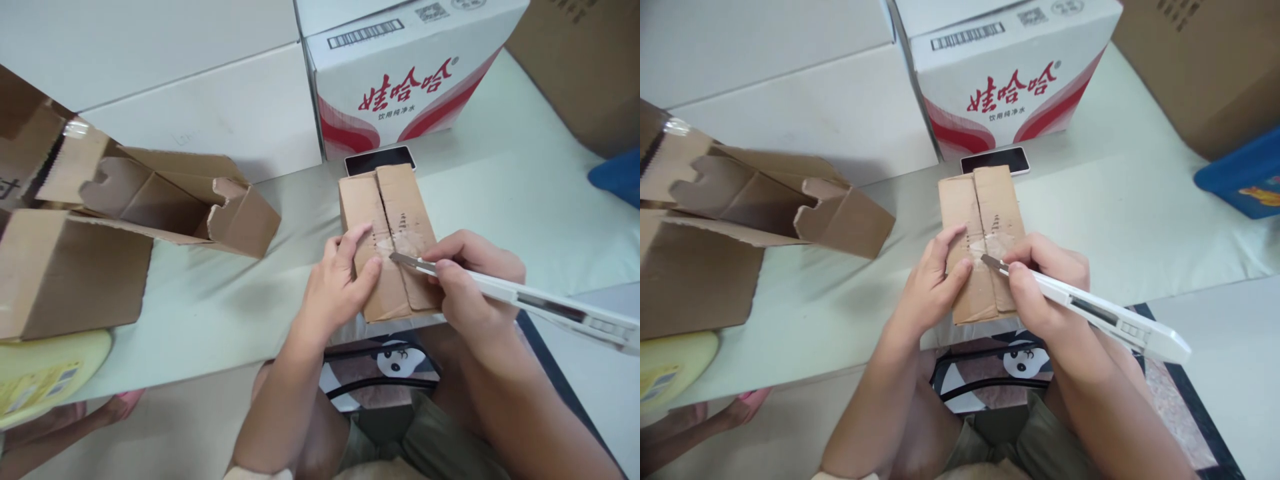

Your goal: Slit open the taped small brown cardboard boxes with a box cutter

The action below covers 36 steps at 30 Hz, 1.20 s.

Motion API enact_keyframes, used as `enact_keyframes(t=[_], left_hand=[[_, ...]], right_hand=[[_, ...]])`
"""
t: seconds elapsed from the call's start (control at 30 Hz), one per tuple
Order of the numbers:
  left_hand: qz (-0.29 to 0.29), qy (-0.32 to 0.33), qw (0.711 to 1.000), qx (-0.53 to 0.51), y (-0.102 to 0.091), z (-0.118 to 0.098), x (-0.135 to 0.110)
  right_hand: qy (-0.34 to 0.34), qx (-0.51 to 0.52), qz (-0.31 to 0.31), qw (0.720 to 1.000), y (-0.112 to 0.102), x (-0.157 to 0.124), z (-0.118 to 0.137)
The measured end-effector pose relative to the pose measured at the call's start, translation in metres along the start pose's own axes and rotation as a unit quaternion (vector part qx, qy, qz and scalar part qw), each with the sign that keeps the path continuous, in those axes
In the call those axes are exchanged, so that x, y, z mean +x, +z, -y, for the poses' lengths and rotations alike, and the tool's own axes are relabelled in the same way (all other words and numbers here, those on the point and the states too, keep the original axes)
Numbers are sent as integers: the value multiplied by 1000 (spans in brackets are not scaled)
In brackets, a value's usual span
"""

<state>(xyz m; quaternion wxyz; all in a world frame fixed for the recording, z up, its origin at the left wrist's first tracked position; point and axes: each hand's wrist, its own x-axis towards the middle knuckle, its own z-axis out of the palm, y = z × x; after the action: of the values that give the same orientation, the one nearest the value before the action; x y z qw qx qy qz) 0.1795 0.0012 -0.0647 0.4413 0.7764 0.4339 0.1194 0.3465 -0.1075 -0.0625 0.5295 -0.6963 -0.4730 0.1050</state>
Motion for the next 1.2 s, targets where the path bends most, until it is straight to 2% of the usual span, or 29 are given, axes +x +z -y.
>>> enact_keyframes(t=[0.23,0.3,0.37,0.47,0.57,0.7,0.87,0.93,1.07,1.2], left_hand=[[6,19,1000,-21,-3,8,0],[8,25,999,-40,-4,11,1],[16,32,997,-67,-8,16,3],[19,34,993,-112,-15,24,8],[-22,22,990,-138,-22,32,11],[-81,-9,987,-139,-28,36,10],[-84,-2,991,-102,-34,29,1],[-77,-8,994,-81,-36,28,0],[-81,-14,991,-104,-37,37,3],[-103,-26,989,-107,-39,47,7]], right_hand=[[33,49,-16,998,4,0,1],[43,106,-60,992,8,1,1],[40,164,-129,977,12,4,-2],[33,154,-183,970,16,8,-10],[33,76,-159,984,18,11,-21],[37,62,-120,990,21,12,-32],[34,-12,-7,999,25,11,-35],[24,-32,19,999,26,9,-36],[6,-22,37,999,30,4,-47],[-34,49,89,994,41,1,-68]])
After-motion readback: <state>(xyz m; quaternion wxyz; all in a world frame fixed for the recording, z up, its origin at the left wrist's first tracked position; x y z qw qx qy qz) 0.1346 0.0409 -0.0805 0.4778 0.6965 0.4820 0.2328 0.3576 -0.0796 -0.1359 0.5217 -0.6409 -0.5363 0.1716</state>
